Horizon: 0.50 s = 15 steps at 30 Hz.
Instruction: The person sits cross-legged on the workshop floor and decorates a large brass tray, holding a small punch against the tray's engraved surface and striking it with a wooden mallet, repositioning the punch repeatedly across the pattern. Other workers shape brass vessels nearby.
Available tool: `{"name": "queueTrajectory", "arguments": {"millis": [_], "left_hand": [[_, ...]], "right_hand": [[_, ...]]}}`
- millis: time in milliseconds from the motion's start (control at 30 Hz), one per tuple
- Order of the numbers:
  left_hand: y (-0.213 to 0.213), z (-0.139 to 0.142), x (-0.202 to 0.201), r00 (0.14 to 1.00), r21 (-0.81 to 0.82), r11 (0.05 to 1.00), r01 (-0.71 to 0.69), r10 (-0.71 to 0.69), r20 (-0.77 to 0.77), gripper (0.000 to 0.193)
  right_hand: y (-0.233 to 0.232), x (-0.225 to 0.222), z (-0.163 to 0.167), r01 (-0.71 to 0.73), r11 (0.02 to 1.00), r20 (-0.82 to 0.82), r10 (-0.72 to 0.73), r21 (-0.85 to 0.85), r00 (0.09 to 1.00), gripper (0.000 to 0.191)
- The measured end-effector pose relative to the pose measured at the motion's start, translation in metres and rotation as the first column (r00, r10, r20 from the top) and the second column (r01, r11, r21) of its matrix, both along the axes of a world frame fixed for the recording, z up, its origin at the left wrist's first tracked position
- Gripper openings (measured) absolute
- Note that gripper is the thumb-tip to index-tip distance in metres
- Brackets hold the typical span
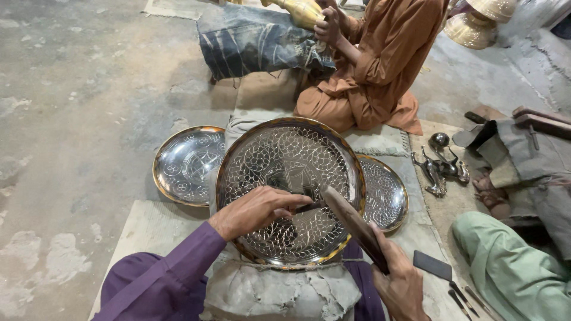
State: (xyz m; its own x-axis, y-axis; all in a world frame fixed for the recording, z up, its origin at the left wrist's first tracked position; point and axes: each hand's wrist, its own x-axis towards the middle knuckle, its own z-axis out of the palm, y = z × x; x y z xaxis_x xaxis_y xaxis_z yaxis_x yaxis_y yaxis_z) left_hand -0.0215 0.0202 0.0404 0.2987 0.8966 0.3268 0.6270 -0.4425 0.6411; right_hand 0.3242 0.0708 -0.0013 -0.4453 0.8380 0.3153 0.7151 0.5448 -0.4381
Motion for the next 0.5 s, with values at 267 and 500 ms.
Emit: {"name": "queueTrajectory", "arguments": {"millis": [267,500], "left_hand": [[0.006,0.000,0.017,0.988,-0.048,0.994,-0.098,0.103,0.115,0.054],[0.013,0.004,0.016,0.999,-0.118,0.992,-0.045,0.042,-0.031,0.056]], "right_hand": [[0.006,0.004,0.007,0.003,0.965,-0.200,-0.057,-0.261,0.978,0.085],[0.007,0.010,0.001,0.004,0.998,-0.136,-0.013,-0.068,0.991,0.079]]}}
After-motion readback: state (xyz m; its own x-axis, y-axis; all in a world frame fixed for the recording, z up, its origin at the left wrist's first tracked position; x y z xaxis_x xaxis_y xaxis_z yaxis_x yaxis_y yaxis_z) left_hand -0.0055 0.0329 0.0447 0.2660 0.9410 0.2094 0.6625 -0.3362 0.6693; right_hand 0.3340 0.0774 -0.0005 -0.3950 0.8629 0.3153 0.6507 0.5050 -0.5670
